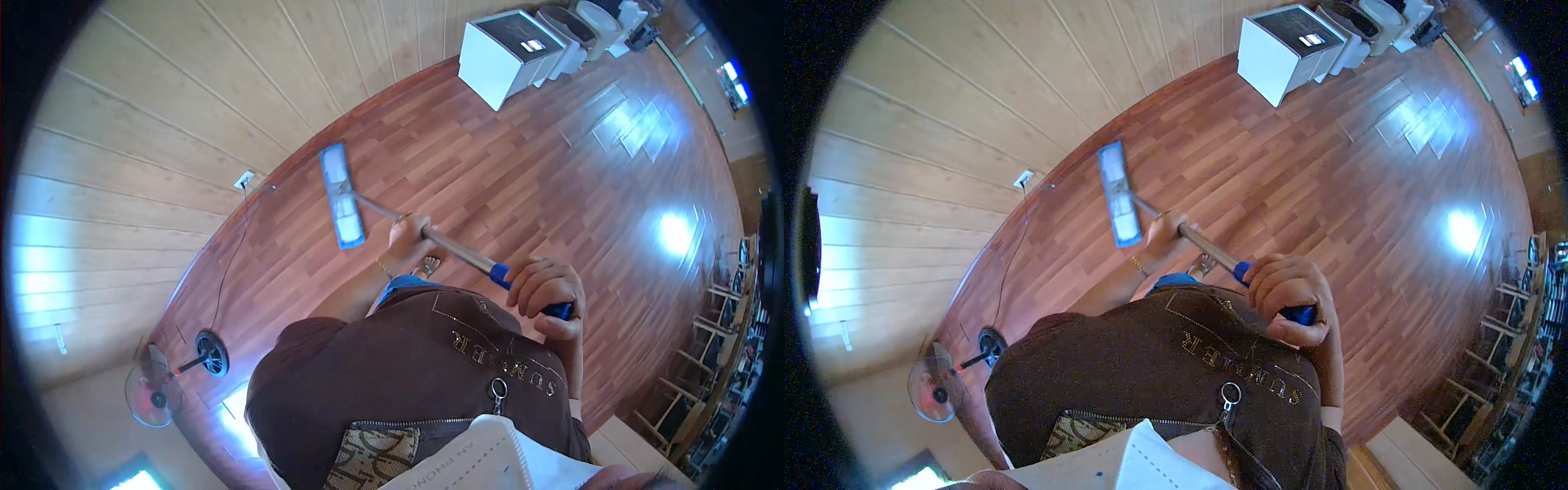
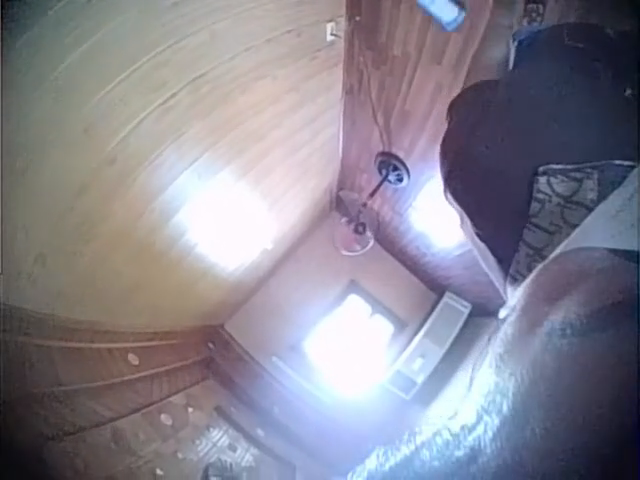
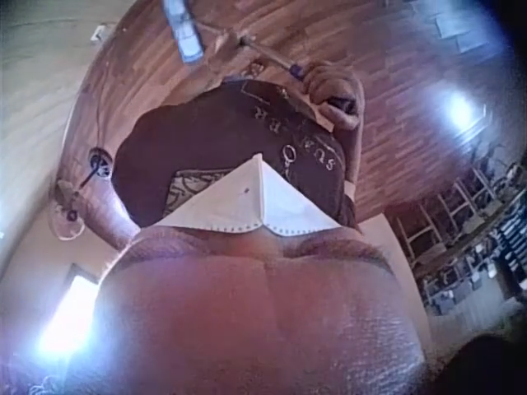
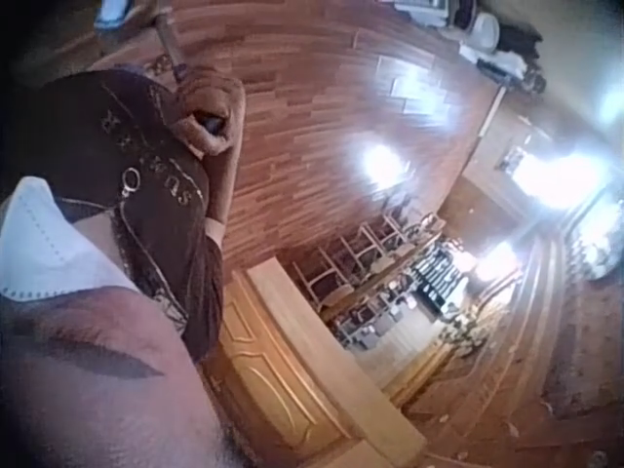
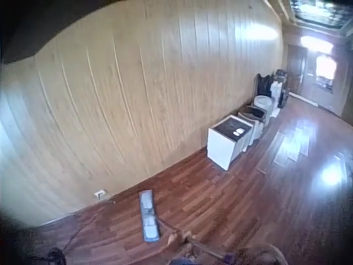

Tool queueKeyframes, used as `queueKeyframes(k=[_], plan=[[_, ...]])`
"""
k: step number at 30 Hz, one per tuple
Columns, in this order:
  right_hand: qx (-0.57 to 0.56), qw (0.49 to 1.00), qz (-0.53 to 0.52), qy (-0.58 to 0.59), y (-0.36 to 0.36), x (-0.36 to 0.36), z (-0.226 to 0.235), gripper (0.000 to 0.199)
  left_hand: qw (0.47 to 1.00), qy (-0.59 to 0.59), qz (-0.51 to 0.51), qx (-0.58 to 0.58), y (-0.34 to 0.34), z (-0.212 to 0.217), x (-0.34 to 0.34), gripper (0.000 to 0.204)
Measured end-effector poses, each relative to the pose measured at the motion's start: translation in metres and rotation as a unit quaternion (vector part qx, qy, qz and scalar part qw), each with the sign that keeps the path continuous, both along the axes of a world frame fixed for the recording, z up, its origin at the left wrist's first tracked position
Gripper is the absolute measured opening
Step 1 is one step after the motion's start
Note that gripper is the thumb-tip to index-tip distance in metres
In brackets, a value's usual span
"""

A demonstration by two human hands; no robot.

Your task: Mopping a large wooden floor in a manufacturing or showroom environment.

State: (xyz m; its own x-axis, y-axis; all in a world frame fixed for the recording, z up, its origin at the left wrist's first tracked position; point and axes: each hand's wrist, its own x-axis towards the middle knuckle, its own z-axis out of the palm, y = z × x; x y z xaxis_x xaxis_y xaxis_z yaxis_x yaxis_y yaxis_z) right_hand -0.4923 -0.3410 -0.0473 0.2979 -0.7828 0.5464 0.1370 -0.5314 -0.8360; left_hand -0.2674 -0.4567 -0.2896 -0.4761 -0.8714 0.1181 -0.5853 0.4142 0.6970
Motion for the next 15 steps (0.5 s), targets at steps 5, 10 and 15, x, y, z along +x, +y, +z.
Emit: queueKeyframes(k=[5, 10, 15], plan=[[0.062, 0.995, 0.071, -0.028, -0.005, 0.014, -0.026, 0.02, 0.997, -0.056, 0.056, 0.013, 0.029, -0.002, 0.057, 0.024], [0.137, 0.979, 0.146, -0.025, -0.017, 0.02, -0.042, 0.016, 0.988, -0.108, 0.11, 0.022, 0.05, -0.029, 0.093, 0.027], [0.142, 0.983, 0.116, -0.018, -0.009, 0.004, -0.017, 0.017, 0.991, -0.078, 0.1, 0.04, 0.058, -0.022, 0.071, 0.022]])
